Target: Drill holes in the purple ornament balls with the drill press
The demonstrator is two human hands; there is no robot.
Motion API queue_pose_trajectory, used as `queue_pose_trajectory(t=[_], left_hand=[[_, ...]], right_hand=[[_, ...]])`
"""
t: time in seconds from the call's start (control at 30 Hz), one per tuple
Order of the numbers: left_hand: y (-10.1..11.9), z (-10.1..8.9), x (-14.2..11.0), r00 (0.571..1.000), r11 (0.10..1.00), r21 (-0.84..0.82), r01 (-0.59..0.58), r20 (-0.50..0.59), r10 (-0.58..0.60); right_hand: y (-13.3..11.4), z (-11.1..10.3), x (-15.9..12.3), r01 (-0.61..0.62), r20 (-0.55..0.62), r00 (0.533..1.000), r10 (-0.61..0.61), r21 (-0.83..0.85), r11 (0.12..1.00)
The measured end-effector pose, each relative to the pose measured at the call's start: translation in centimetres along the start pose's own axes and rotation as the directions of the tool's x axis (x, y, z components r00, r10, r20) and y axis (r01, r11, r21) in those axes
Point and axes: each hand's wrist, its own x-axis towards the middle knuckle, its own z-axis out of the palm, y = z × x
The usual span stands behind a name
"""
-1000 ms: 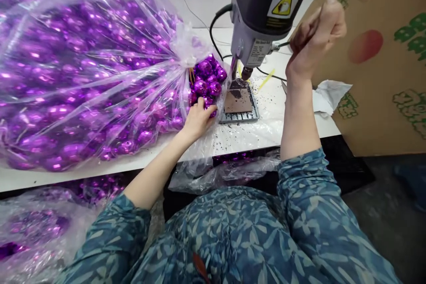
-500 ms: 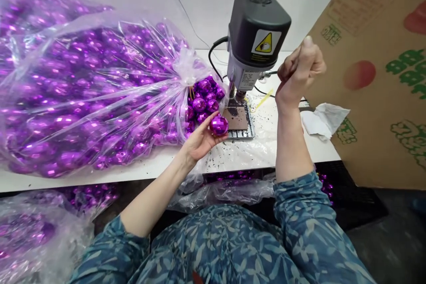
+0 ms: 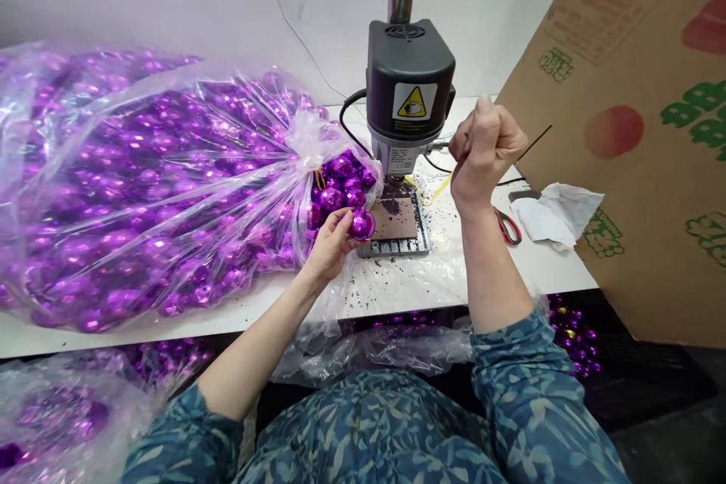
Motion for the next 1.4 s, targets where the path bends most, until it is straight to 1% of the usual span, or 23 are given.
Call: queue_pose_trajectory(t=[0.07, 0.1, 0.17, 0.23, 0.3, 0.37, 0.47, 0.57, 0.63, 0.73, 0.8, 0.87, 1.03, 1.1, 1.2, 1.27, 1.4], left_hand=[[0.0, 1.2, 0.4, 0.994, 0.992, -0.080, 0.095, 0.058, -0.090], [0.0, 1.7, 0.6, 0.990, 0.985, -0.107, 0.132, 0.066, -0.125], [-0.2, 2.4, 1.2, 0.985, 0.974, -0.151, 0.171, 0.050, -0.165], [-0.6, 2.6, 1.6, 0.980, 0.966, -0.165, 0.200, 0.052, -0.194], [-1.0, 2.4, 1.8, 0.971, 0.961, -0.148, 0.233, 0.091, -0.221], [-1.4, 2.0, 1.9, 0.970, 0.966, -0.120, 0.230, 0.111, -0.218], [-1.9, 1.6, 2.1, 0.987, 0.986, -0.069, 0.149, 0.077, -0.144], [-2.2, 1.5, 2.6, 0.996, 0.997, -0.005, 0.071, 0.058, -0.071], [-2.4, 1.4, 3.0, 0.999, 0.999, 0.047, -0.009, 0.033, 0.008], [-2.4, 1.4, 3.8, 0.989, 0.975, 0.163, -0.149, 0.012, 0.149], [-2.4, 1.4, 4.3, 0.980, 0.952, 0.229, -0.201, 0.046, 0.195], [-2.4, 1.5, 4.7, 0.977, 0.941, 0.265, -0.212, 0.079, 0.198], [-3.1, 1.8, 5.9, 0.973, 0.915, 0.333, -0.226, 0.121, 0.196], [-3.5, 1.7, 6.5, 0.963, 0.893, 0.368, -0.260, 0.160, 0.215], [-4.3, 1.6, 7.3, 0.947, 0.867, 0.392, -0.307, 0.218, 0.237], [-4.7, 1.4, 7.8, 0.937, 0.863, 0.386, -0.327, 0.249, 0.244], [-5.6, 1.2, 8.0, 0.912, 0.842, 0.385, -0.378, 0.312, 0.266]], right_hand=[[0.0, 0.1, 0.1, 0.001, -0.008, 1.000, -0.001, 0.002, 1.000], [0.0, 0.1, 0.1, 0.001, -0.015, 1.000, -0.001, 0.006, 1.000], [-0.3, 0.2, 0.0, 0.004, -0.027, 1.000, -0.004, 0.014, 1.000], [-0.6, 0.2, 0.0, 0.012, -0.034, 0.999, -0.011, 0.022, 1.000], [-0.9, 0.2, -0.1, 0.029, -0.036, 0.999, -0.028, 0.039, 0.999], [-1.1, 0.2, -0.2, 0.048, -0.031, 0.998, -0.046, 0.071, 0.996], [-1.1, 0.3, -0.2, 0.051, -0.028, 0.998, -0.048, 0.104, 0.993], [-1.2, 0.4, -0.2, 0.041, -0.048, 0.998, -0.037, 0.084, 0.996], [-1.3, 0.4, -0.2, 0.045, -0.054, 0.998, -0.042, 0.072, 0.996], [-1.5, 0.4, -0.3, 0.054, -0.041, 0.998, -0.051, 0.061, 0.997], [-1.6, 0.4, -0.3, 0.051, -0.037, 0.998, -0.050, 0.032, 0.998], [-1.6, 0.4, -0.3, 0.052, -0.039, 0.998, -0.052, 0.015, 0.999], [-1.0, 0.4, -0.3, 0.070, -0.041, 0.997, -0.068, 0.044, 0.997], [-0.6, 0.4, -0.3, 0.079, -0.032, 0.996, -0.078, 0.027, 0.997], [-0.1, 0.4, -0.2, 0.131, -0.013, 0.991, -0.131, 0.050, 0.990], [0.0, 0.4, -0.1, 0.159, -0.021, 0.987, -0.158, 0.081, 0.984], [-0.4, 0.5, 0.0, 0.173, -0.055, 0.984, -0.167, 0.158, 0.972]])
